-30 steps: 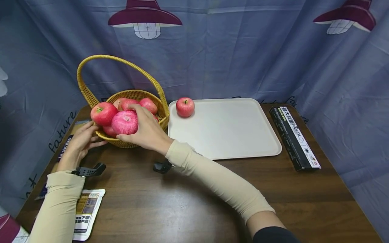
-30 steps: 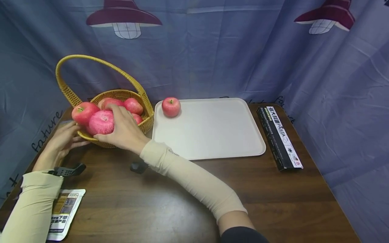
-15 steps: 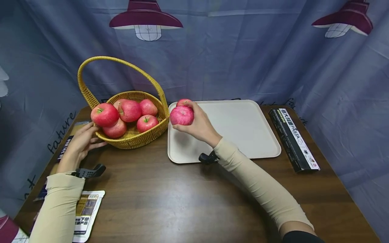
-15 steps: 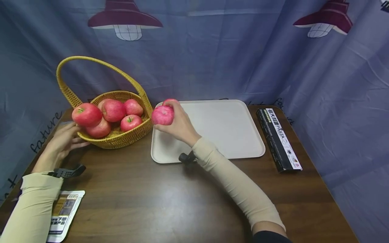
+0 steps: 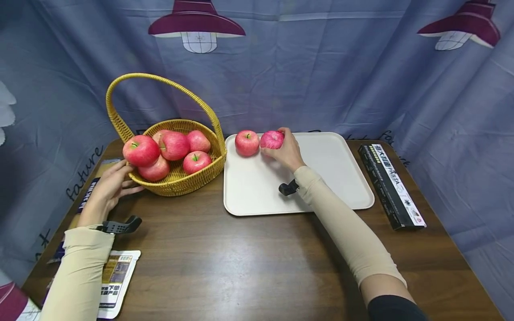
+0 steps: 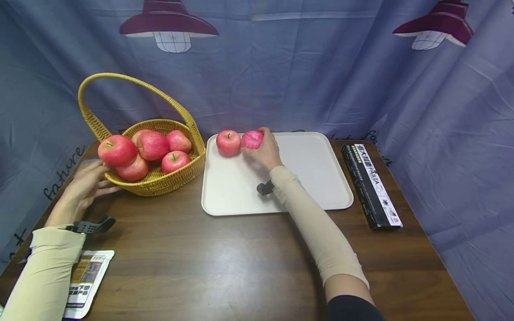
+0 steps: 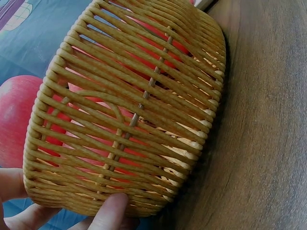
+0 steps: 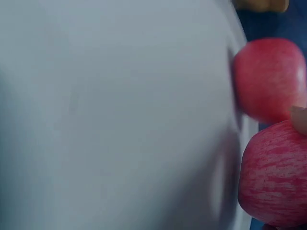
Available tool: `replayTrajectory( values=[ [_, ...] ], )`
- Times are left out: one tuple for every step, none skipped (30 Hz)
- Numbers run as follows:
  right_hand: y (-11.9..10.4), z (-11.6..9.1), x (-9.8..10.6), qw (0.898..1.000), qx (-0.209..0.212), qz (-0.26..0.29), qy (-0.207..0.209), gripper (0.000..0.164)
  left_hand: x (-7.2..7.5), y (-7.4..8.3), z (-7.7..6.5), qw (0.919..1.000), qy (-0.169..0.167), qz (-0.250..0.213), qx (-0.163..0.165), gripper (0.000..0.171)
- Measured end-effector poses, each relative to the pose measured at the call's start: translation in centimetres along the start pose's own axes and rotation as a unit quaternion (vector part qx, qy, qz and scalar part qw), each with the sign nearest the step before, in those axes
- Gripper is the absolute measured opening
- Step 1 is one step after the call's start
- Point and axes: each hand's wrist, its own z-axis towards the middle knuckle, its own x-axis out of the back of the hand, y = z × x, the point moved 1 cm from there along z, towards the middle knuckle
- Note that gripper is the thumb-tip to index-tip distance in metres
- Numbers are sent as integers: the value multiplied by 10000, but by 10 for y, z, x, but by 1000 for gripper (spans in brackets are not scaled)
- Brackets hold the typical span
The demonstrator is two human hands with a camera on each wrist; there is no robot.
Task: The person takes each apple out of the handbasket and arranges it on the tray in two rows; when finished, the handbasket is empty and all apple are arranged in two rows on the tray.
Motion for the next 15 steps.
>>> replayTrajectory(
  values=[
    [2,3,-2,10000,-41,-28,1,87,0,0,0,10000,19,4,14,69],
    [3,6,-4,9999,-80,-70,-4,87,0,0,0,10000,32,-16,27,69],
    [5,8,-5,9999,-115,-106,-1,86,0,0,0,10000,43,5,32,68],
    [6,10,-6,9998,-156,-119,6,86,0,0,1,10000,55,29,42,68],
    [7,12,-6,9997,-185,-137,25,86,0,0,1,10000,66,3,64,68],
    [9,14,-7,9997,-217,-147,38,86,0,0,1,10000,65,-14,70,68],
    [9,15,-7,9996,-249,-135,52,86,0,0,2,9999,65,-31,76,68],
    [10,16,-7,9995,-282,-131,64,86,0,0,2,10000,59,-23,72,68],
    [11,17,-6,9994,-310,-112,79,87,0,0,3,10000,52,-26,67,67],
    [11,17,-6,9994,-331,-103,87,87,1,0,3,9999,56,-50,68,68],
    [12,18,-6,9993,-336,-105,87,87,1,0,3,9999,52,-68,74,68],
    [12,18,-6,9994,-334,-101,69,87,1,-1,4,10000,52,-53,64,68],
    [12,18,-6,9994,-322,-121,44,87,1,-1,4,9999,58,-65,67,68],
    [12,18,-7,9994,-303,-142,10,87,1,-1,3,9999,65,-78,70,68],
    [11,18,-7,9995,-271,-167,-26,87,2,-1,3,9999,74,-77,73,68]
  ],
)
